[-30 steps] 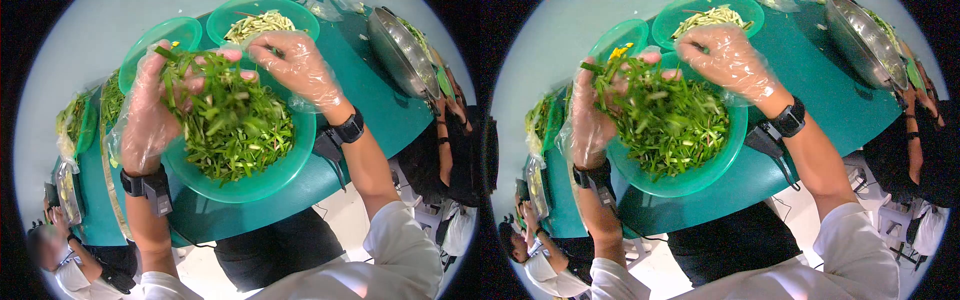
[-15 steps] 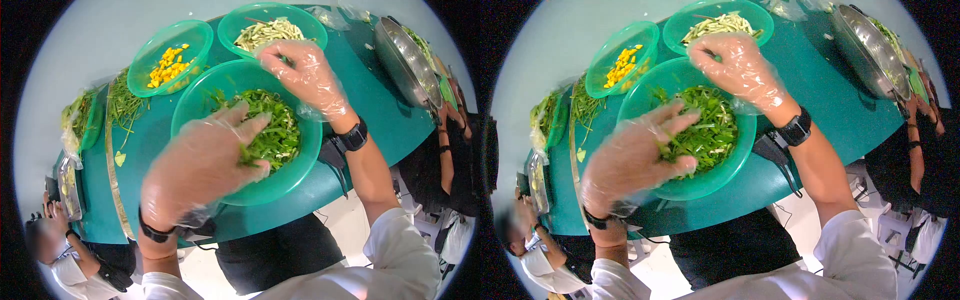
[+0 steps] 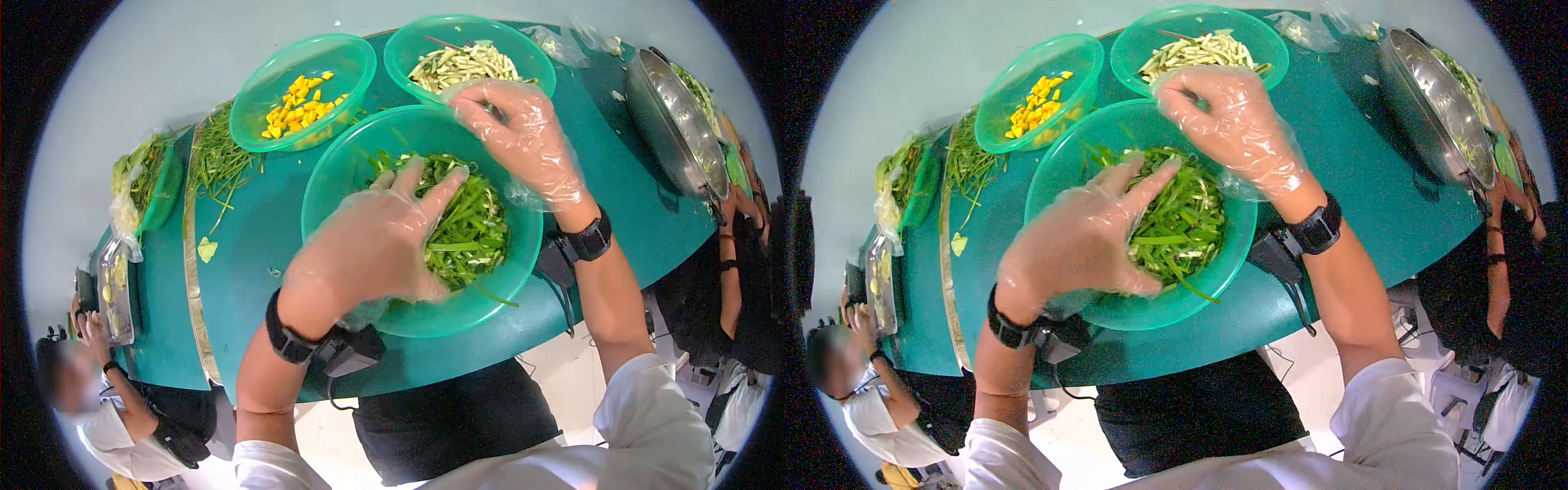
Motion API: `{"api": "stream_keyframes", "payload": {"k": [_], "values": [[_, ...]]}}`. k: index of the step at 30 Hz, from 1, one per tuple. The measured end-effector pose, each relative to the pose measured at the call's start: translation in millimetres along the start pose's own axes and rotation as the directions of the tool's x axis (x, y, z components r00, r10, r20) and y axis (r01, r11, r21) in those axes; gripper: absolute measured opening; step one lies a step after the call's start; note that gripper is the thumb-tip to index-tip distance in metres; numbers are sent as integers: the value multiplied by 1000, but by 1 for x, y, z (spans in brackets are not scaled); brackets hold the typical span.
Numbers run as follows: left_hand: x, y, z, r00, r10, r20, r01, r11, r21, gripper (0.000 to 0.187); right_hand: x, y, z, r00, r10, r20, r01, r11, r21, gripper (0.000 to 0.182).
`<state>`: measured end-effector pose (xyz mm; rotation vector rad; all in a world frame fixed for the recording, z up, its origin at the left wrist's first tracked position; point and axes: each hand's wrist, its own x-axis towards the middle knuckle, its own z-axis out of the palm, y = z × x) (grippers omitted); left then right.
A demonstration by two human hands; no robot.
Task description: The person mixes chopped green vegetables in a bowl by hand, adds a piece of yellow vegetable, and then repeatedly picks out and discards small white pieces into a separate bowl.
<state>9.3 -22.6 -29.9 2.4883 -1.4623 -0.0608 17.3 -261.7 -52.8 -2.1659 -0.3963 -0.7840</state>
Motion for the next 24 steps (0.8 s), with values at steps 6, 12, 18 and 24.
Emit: {"api": "stream_keyframes", "payload": {"k": [6, 12, 18, 24], "values": [[5, 5, 7, 999, 26, 22, -25, 998, -65, 97, -1, 1, 0, 1000, 4, 9, -4, 1000, -4, 16], [5, 0, 21, 992, 109, -65, -113, 991, -69, 73, 0, -3, -4, 997, 50, 53, -49, 999, -21, 16], [15, -11, 6, 990, 91, -110, -115, 967, -229, 60, -2, 0, -5, 996, 43, 72, -40, 998, -50, 18], [13, -19, -16, 987, -150, 48, 140, 697, -703, 80, -2, 2, -4, 998, 16, 55, -14, 999, -47, 18]]}}
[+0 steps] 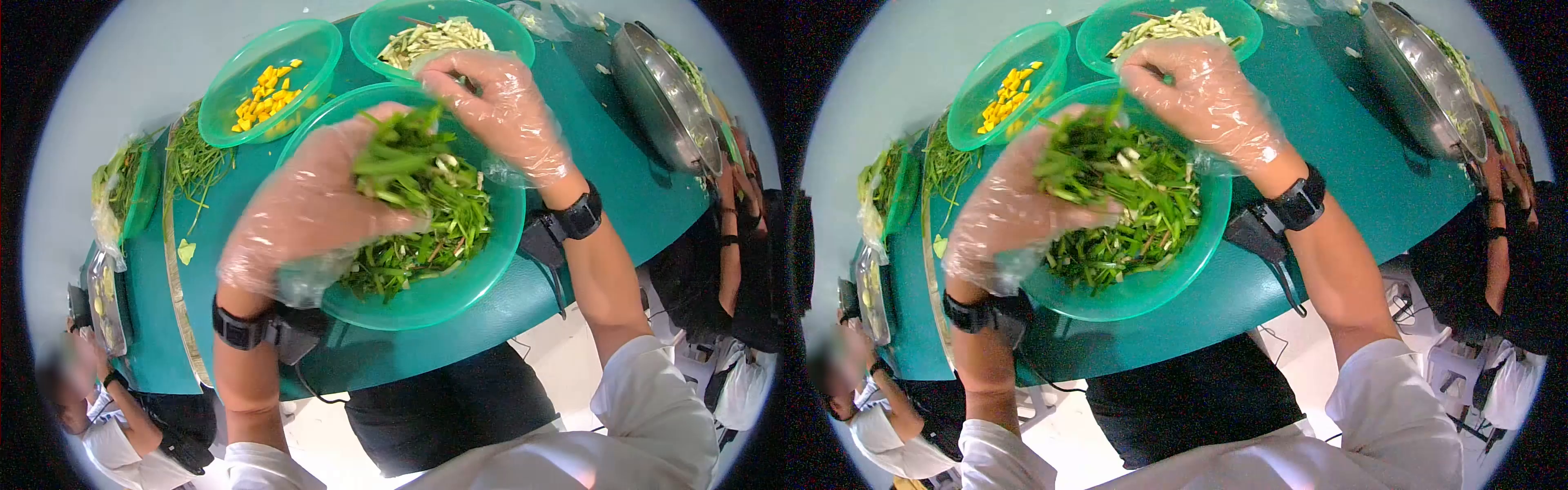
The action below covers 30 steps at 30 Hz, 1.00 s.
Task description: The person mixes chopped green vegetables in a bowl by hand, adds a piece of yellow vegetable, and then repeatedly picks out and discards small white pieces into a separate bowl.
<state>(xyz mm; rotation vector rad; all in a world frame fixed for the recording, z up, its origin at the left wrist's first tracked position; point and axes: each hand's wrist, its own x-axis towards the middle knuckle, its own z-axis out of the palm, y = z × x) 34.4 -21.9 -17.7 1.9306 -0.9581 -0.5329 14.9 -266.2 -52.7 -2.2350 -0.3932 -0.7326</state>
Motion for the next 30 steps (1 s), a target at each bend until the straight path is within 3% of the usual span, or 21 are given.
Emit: {"api": "stream_keyframes", "payload": {"k": [3, 4, 6, 8, 12, 14, 16, 17, 18, 19, 22, 23, 25, 28, 30], "values": [[-5, 13, -11, 999, 33, 17, -27, 954, -300, 78, 0, 2, 1, 999, -27, -20, 27, 1000, 11, 18], [-7, 21, -11, 998, -36, -57, 11, 922, -387, 68, 0, 3, 2, 999, -41, -31, 41, 999, 13, 18], [-13, 31, -24, 976, -215, 25, 195, 824, -532, 65, -1, 3, 2, 996, -77, -43, 76, 997, -30, 18], [-13, 46, -30, 921, -389, 17, 369, 858, -357, 57, -1, 2, 2, 995, -85, -53, 83, 996, -37, 17], [-21, 30, -32, 985, -162, 58, 172, 952, -255, 61, 1, 5, 3, 994, -79, -71, 80, 997, 9, 18], [-15, 19, -31, 996, -62, 62, 68, 991, -115, 61, 0, 3, 3, 996, -48, -71, 51, 998, 38, 18], [-13, 27, -33, 979, -149, 136, 126, 978, 165, 66, 0, -6, -3, 998, 30, -50, -26, 997, 77, 17], [-13, 30, -34, 967, -198, 163, 142, 942, 303, 69, -1, -9, -8, 999, 23, 44, -29, 990, 139, 24], [-15, 28, -29, 985, -81, 151, 0, 881, 473, 74, -1, -12, -15, 990, 10, 138, -38, 979, 198, 32], [-19, 31, -28, 985, -91, 145, 1, 850, 526, 75, 0, -16, -21, 973, -13, 231, -48, 966, 256, 40], [-33, 43, -18, 993, -70, 91, -16, 700, 714, 86, -8, -43, -30, 844, -202, 496, 209, 977, 41, 73], [-35, 47, -14, 982, -168, 85, 50, 668, 742, 89, -11, -54, -29, 775, -176, 607, 196, 980, 35, 104], [-33, 60, 0, 924, -373, 82, 173, 601, 780, 94, -23, -70, -22, 716, -171, 677, 352, 926, -139, 109], [-31, 27, 3, 963, -227, 146, 19, 597, 802, 95, -28, -71, -12, 667, -17, 745, 274, 935, -224, 117], [-31, 15, 13, 981, -138, 134, -31, 570, 821, 91, -29, -62, -4, 657, -22, 754, 305, 922, -238, 116]]}}
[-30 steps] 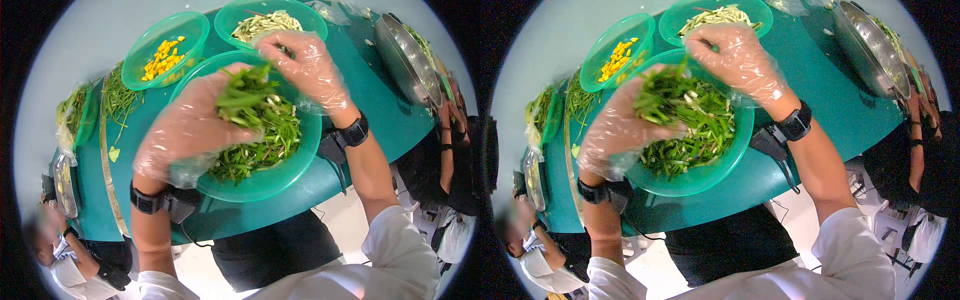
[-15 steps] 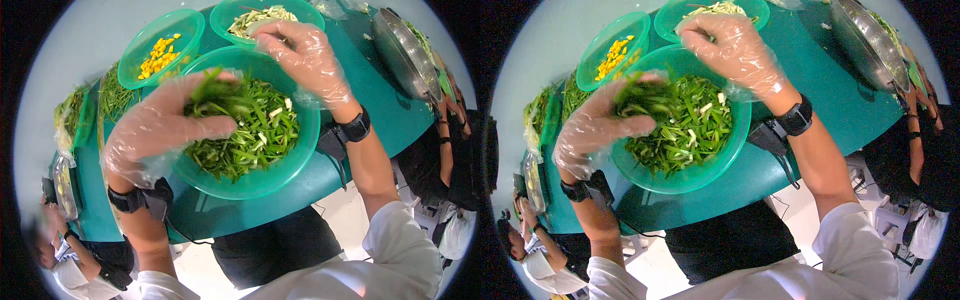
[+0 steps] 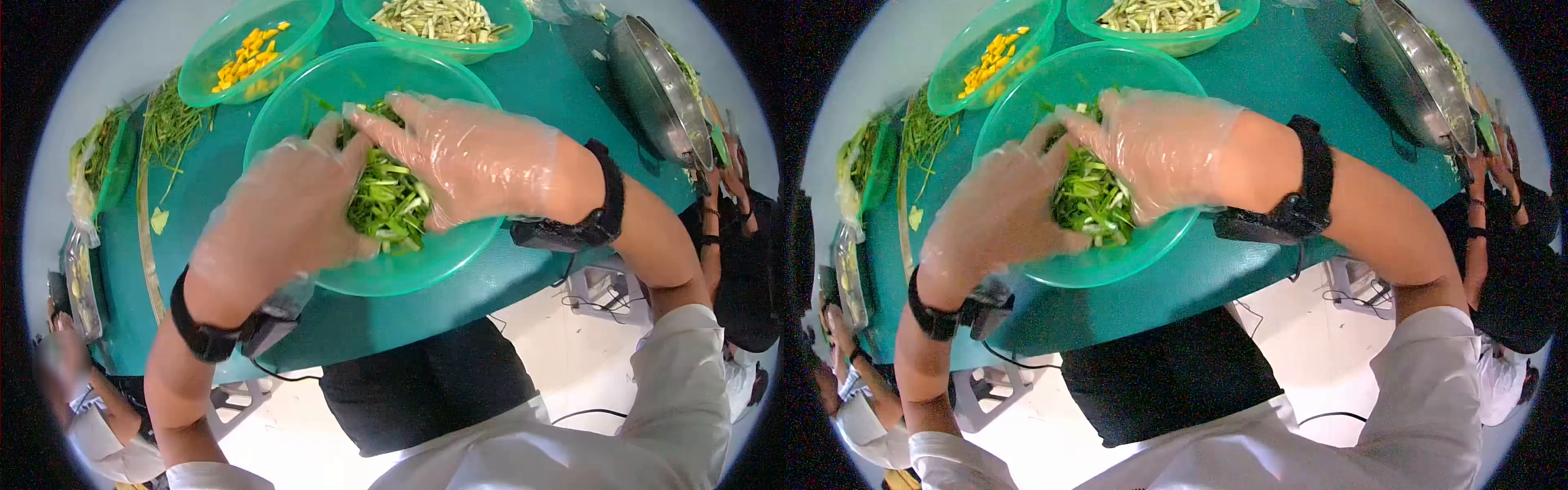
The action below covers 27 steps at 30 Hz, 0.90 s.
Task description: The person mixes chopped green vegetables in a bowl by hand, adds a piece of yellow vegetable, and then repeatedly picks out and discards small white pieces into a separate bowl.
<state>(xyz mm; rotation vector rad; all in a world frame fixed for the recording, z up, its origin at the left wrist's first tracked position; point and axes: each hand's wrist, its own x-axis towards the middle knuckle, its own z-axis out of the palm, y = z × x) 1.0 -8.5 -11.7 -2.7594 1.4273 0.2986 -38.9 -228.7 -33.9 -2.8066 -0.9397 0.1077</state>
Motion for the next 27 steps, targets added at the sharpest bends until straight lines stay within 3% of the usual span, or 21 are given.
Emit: {"api": "stream_keyframes", "payload": {"k": [2, 5, 8, 11, 12, 13, 15, 18, 21, 22, 25, 27], "values": [[4, -2, 16, 997, 3, -72, -4, 1000, -20, 90, 5, 3, 8, 995, -49, -89, 38, 992, -116, 104], [10, -6, 21, 993, -12, -120, 3, 997, -78, 89, 11, 8, 13, 991, -46, -129, 40, 998, -52, 82], [15, -11, 26, 988, -27, -149, 5, 989, -145, 85, 20, 12, 15, 999, 42, -14, -41, 999, 30, 68], [25, -25, 34, 983, -15, -181, -24, 978, -208, 80, 25, 15, 12, 997, 59, -46, -54, 993, 105, 53], [26, -25, 31, 982, -2, -191, -42, 973, -229, 78, 27, 11, 6, 991, 137, 4, -137, 985, 103, 52], [24, -24, 26, 984, -61, -168, 6, 949, -314, 76, 26, 11, 2, 989, 148, 0, -146, 972, 184, 53], [20, -19, 16, 978, -169, -120, 95, 879, -468, 73, 23, 14, -3, 985, 170, -18, -154, 931, 331, 55], [21, -32, 23, 926, -168, -338, -118, 721, -683, 74, 18, 12, -12, 956, 261, -135, -130, 786, 605, 57], [11, -34, 28, 922, -140, -361, -272, 430, -861, 69, 18, 19, -2, 936, 284, -207, 11, 565, 825, 56], [9, -35, 31, 911, -139, -388, -320, 352, -880, 68, 14, 11, -6, 930, 294, -221, 34, 532, 846, 54], [10, -39, 48, 844, -222, -488, -421, 289, -860, 70, 14, 7, 0, 905, 318, -283, 107, 473, 874, 57], [2, -22, 36, 836, -376, -399, -338, 220, -915, 76, 9, 9, -2, 891, 327, -315, 105, 525, 845, 59]]}}
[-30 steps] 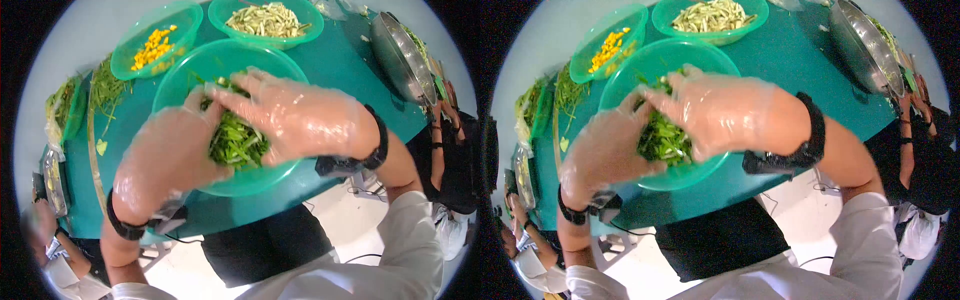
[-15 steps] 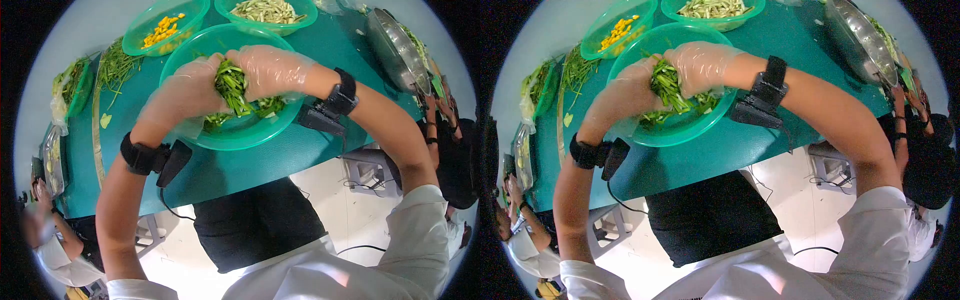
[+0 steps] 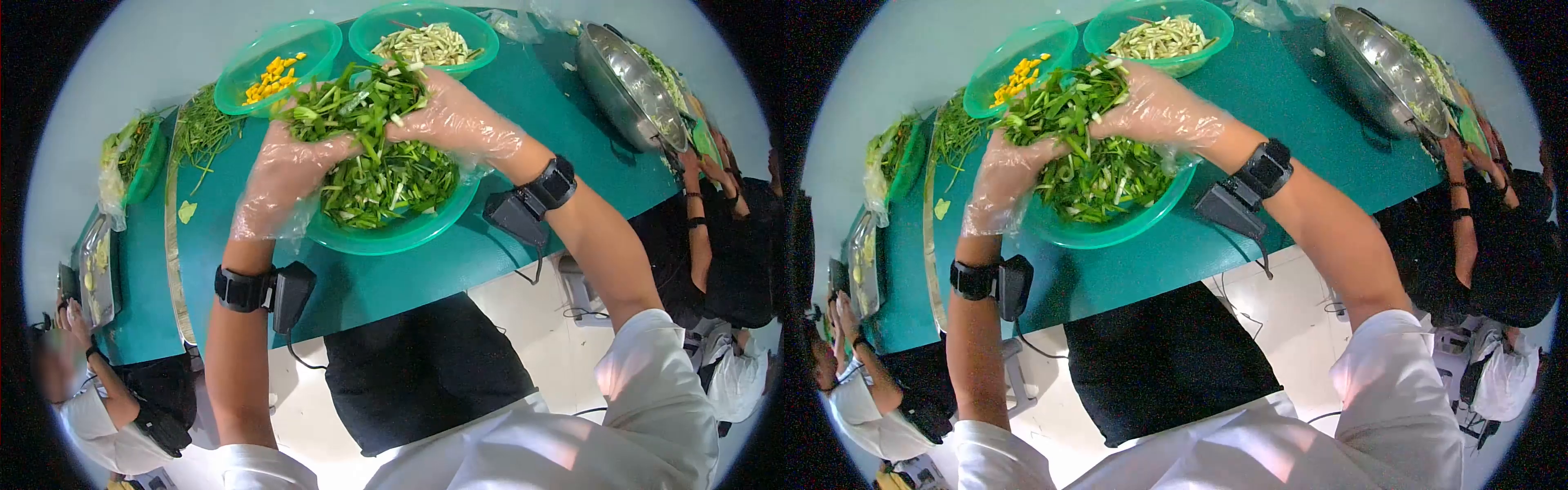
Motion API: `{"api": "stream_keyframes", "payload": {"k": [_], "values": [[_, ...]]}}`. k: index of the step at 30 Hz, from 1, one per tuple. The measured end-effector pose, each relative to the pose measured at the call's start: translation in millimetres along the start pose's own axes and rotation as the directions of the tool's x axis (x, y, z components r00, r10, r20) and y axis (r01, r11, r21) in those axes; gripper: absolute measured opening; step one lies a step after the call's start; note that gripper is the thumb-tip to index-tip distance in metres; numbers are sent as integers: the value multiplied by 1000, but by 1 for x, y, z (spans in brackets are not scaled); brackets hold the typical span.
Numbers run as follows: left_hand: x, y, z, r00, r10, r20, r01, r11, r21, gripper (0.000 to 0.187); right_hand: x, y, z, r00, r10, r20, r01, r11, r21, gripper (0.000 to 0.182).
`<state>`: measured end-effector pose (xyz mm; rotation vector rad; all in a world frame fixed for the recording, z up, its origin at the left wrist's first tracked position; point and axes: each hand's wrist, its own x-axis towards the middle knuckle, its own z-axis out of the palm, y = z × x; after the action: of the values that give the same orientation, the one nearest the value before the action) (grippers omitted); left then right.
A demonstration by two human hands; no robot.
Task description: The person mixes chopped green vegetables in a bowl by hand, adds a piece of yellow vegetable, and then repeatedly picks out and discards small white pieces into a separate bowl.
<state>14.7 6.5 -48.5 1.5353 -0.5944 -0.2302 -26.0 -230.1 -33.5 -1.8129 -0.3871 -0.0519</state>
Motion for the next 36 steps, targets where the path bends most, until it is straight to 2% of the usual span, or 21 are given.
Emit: {"api": "stream_keyframes", "payload": {"k": [1, 2, 6, 12, 15, 18, 21, 24, 26, 31, 36], "values": [[-5, 18, 9, 991, -105, -82, 102, 994, -42, 80, 0, 2, -2, 1000, -20, -19, 20, 1000, -23, 57], [-6, 22, 9, 991, -113, -66, 111, 993, -33, 78, 1, 3, -6, 998, -46, -40, 44, 998, -51, 56], [-4, 35, 5, 988, -143, -62, 144, 989, 15, 67, -4, 1, -11, 992, -126, -22, 127, 991, 36, 55], [-1, 36, 7, 978, -179, -109, 181, 983, 11, 56, -3, 3, -12, 989, -124, -77, 134, 980, 148, 54], [1, 36, 8, 971, -203, -126, 192, 977, -96, 55, -5, -4, -14, 996, -83, -38, 87, 988, 124, 72], [1, 31, 10, 978, -154, -140, 139, 984, -110, 54, -4, 0, -10, 993, -104, -63, 111, 985, 129, 68], [2, 36, 10, 978, -126, -166, 119, 992, -49, 53, -4, -9, -2, 986, -44, -163, 63, 991, 115, 45], [-2, 49, 15, 955, -186, -230, 173, 982, -75, 51, 2, 5, -5, 971, -175, -163, 180, 984, 15, 35], [-1, 49, 18, 970, -124, -211, 106, 990, -94, 48, 1, 2, -3, 961, -224, -164, 223, 975, -27, 31], [1, 48, 16, 987, -100, -126, 91, 993, -76, 43, 5, -13, -4, 983, -138, -118, 133, 990, -50, 46], [7, 30, 6, 993, -61, -97, 50, 993, -105, 39, 1, -1, -3, 980, -168, -103, 171, 985, 27, 60]]}}
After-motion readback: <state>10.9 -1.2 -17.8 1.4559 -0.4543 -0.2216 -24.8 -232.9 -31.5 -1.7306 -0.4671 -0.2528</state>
